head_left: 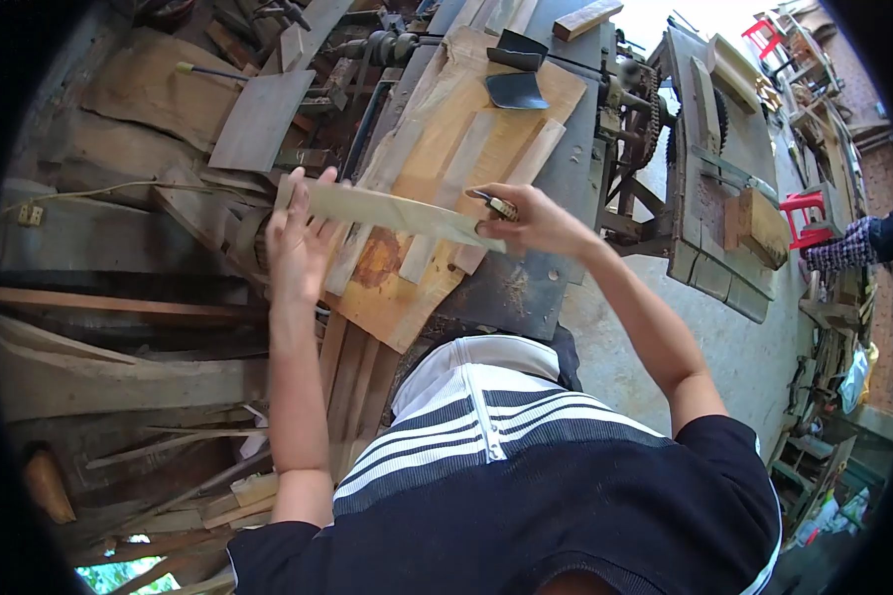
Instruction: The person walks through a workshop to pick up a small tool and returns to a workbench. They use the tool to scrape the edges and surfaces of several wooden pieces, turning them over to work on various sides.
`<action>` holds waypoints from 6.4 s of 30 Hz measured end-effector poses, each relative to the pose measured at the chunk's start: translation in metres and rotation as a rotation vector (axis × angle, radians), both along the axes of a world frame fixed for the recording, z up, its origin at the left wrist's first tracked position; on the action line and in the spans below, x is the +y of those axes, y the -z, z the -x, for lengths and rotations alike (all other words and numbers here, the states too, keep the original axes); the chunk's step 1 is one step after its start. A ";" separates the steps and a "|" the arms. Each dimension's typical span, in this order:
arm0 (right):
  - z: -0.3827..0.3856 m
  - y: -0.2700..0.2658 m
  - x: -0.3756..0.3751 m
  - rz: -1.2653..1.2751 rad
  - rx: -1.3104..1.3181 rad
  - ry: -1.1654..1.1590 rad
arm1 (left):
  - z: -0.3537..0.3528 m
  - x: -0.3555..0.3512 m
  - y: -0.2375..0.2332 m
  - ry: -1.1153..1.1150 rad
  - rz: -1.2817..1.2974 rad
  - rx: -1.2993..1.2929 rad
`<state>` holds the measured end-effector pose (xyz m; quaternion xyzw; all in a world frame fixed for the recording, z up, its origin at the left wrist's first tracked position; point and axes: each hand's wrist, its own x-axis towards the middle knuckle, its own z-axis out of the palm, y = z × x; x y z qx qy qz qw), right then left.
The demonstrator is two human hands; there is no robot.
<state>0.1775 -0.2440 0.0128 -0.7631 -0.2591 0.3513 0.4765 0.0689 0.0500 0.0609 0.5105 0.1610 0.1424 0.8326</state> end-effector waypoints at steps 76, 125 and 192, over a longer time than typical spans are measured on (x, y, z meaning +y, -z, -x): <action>0.018 0.030 0.029 0.309 -0.506 0.057 | 0.042 -0.014 0.008 0.672 0.070 0.631; 0.007 0.071 -0.019 0.067 -0.272 0.604 | 0.019 -0.059 0.013 0.439 -0.935 0.368; 0.019 0.039 0.033 0.098 -0.274 0.215 | 0.046 -0.028 0.022 0.513 0.157 0.557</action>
